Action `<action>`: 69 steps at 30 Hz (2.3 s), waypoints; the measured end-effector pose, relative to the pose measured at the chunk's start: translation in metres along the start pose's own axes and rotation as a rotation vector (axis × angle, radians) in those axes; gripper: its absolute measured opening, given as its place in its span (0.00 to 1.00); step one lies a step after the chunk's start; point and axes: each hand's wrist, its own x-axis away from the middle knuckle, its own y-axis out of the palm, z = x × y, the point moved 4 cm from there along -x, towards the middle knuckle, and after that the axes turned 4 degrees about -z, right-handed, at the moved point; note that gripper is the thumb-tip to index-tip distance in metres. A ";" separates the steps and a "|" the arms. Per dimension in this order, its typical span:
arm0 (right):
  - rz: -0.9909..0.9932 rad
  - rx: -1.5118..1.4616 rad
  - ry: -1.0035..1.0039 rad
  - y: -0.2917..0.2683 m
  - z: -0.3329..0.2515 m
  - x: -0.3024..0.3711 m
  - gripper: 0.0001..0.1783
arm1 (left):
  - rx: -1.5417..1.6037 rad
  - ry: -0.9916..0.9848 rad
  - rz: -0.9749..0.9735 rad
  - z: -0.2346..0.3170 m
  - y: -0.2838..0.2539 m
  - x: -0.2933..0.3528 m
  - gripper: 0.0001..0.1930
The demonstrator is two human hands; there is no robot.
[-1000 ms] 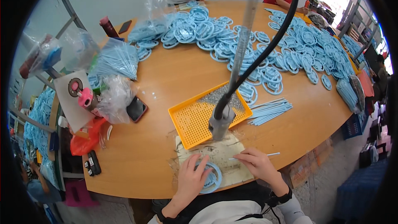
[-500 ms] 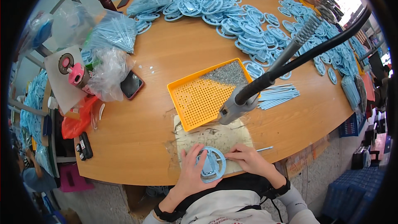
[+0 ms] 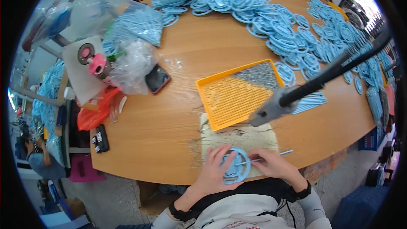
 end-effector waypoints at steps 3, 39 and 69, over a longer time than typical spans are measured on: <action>-0.019 0.063 -0.048 -0.003 -0.002 -0.005 0.16 | -0.009 -0.003 0.018 -0.001 0.001 -0.004 0.47; 1.002 0.811 0.250 -0.096 0.102 0.103 0.28 | -0.654 -0.407 0.371 -0.039 -0.091 0.087 0.20; 1.073 0.819 0.219 -0.099 0.080 0.098 0.19 | -0.227 -0.210 0.295 -0.046 -0.101 0.097 0.24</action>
